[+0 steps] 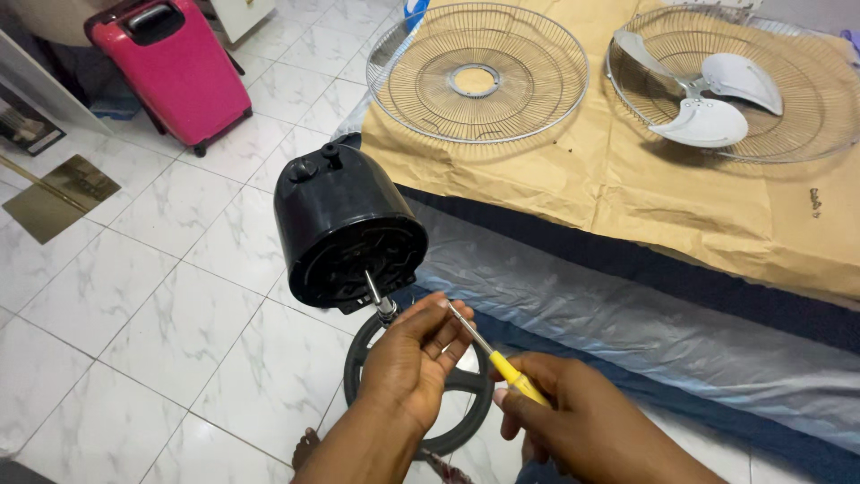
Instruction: The person uses a screwdriver to tighten a screw on the back of a standing fan motor housing. They repeatedly adjust the motor and turn the screwdriver to secure the connection.
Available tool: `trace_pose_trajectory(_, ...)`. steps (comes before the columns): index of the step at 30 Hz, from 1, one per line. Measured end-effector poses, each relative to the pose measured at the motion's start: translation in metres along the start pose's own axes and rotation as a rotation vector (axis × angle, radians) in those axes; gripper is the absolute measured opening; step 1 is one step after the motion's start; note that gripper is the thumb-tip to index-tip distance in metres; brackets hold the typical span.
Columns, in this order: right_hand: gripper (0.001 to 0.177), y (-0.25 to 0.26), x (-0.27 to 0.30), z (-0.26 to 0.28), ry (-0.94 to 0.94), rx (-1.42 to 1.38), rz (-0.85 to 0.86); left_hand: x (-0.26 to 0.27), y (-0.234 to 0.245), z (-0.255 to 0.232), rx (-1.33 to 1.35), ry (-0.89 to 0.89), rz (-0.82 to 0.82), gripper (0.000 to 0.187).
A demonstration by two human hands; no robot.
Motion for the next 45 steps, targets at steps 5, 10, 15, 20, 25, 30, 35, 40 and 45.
trace_pose_trajectory(5, 0.028, 0.0, -0.001, -0.008, 0.038, 0.056, 0.012, -0.002, -0.008, 0.002, 0.196, 0.038, 0.008, 0.029)
trace_pose_trajectory(10, 0.027, 0.004, -0.005, -0.009, 0.191, -0.005, 0.018, -0.002, -0.013, 0.004, 0.244, 0.006, 0.06, 0.028)
trace_pose_trajectory(15, 0.028, 0.007, -0.009, -0.006, 0.17, -0.062, 0.064, -0.005, -0.017, 0.003, 0.289, -0.011, 0.069, 0.03)
trace_pose_trajectory(20, 0.021, 0.004, -0.011, -0.002, 0.186, -0.093, 0.073, -0.003, -0.018, -0.001, 0.33, -0.021, 0.061, 0.028)
trace_pose_trajectory(25, 0.02, 0.005, -0.009, 0.0, 0.17, -0.08, 0.043, 0.001, -0.017, -0.002, 0.351, -0.025, 0.056, 0.028)
trace_pose_trajectory(30, 0.027, 0.004, -0.004, 0.006, 0.149, -0.039, 0.047, 0.0, -0.016, -0.005, 0.351, -0.021, 0.05, 0.03)
trace_pose_trajectory(35, 0.021, -0.001, -0.003, 0.01, 0.109, -0.04, 0.036, -0.002, -0.012, -0.009, 0.324, -0.016, 0.045, 0.031)
trace_pose_trajectory(40, 0.023, -0.006, -0.001, 0.015, 0.125, -0.089, 0.024, -0.007, -0.009, -0.013, 0.287, -0.007, 0.064, 0.031)
trace_pose_trajectory(45, 0.029, -0.006, -0.002, 0.014, 0.124, 0.006, -0.05, -0.013, -0.003, -0.012, 0.209, -0.031, 0.083, 0.033)
Point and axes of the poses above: each hand's wrist, its own x-axis away from the middle knuckle, its own y-axis out of the back of the hand, z = x × y, the point moved 3 cm from there along -x, towards the middle knuckle, and after that the axes turned 12 degrees about -z, right-handed, at the moved point
